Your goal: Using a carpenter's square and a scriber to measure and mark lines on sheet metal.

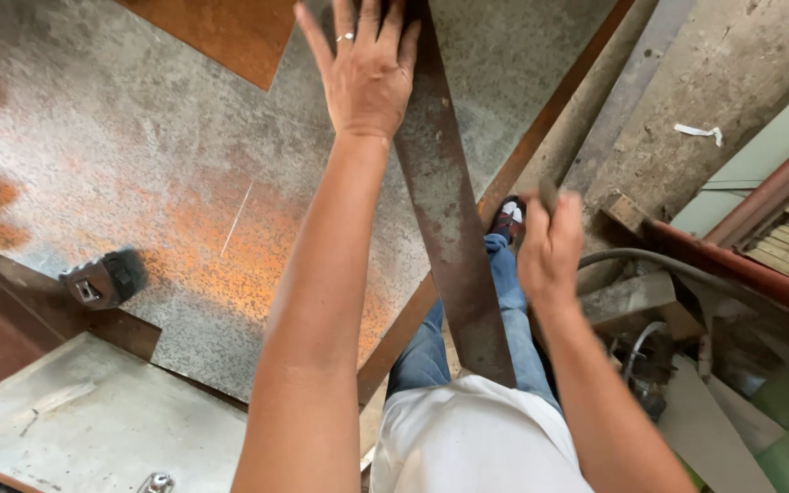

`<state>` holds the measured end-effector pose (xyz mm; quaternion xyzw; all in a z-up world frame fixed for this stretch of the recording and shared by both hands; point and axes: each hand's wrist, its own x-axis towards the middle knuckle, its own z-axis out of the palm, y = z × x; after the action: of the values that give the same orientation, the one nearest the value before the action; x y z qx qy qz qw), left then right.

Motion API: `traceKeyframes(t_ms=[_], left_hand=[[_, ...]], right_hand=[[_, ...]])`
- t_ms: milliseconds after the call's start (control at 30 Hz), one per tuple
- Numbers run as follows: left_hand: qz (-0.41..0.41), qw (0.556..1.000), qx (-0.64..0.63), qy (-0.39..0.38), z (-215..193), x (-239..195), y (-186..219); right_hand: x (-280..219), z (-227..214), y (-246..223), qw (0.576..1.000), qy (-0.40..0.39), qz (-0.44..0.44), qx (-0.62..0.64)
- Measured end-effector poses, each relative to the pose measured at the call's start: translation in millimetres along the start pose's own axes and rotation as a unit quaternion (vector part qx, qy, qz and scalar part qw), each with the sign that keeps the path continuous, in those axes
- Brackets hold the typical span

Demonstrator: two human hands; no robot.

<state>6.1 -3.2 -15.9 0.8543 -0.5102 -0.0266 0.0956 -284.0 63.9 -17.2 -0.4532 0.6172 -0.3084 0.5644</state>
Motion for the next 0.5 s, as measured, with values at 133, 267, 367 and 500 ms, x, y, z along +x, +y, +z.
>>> traceKeyframes(t_ms=[133,267,367,500], left_hand=[[0.066,0.997,-0.037,-0.035,8.0,5.6,-9.4],[0.096,0.977,-0.032,-0.187,-62.7,15.3,-1.8],[0.073,0.968,0.010,-0.240,-64.4,18.3,5.2],[0.050,0.959,0.020,-0.279,-64.3,16.8,9.4]], right_hand=[[61.7,29.9,-82.7,0.910,-0.111,-0.275,-0.290],[123.5,81.8,-98.5,0.850,-0.142,-0.364,-0.354],[150.0,97.3,-84.0,0.792,-0.145,-0.395,-0.443],[147.5,105.2,-77.2,0.791,-0.151,-0.378,-0.456]])
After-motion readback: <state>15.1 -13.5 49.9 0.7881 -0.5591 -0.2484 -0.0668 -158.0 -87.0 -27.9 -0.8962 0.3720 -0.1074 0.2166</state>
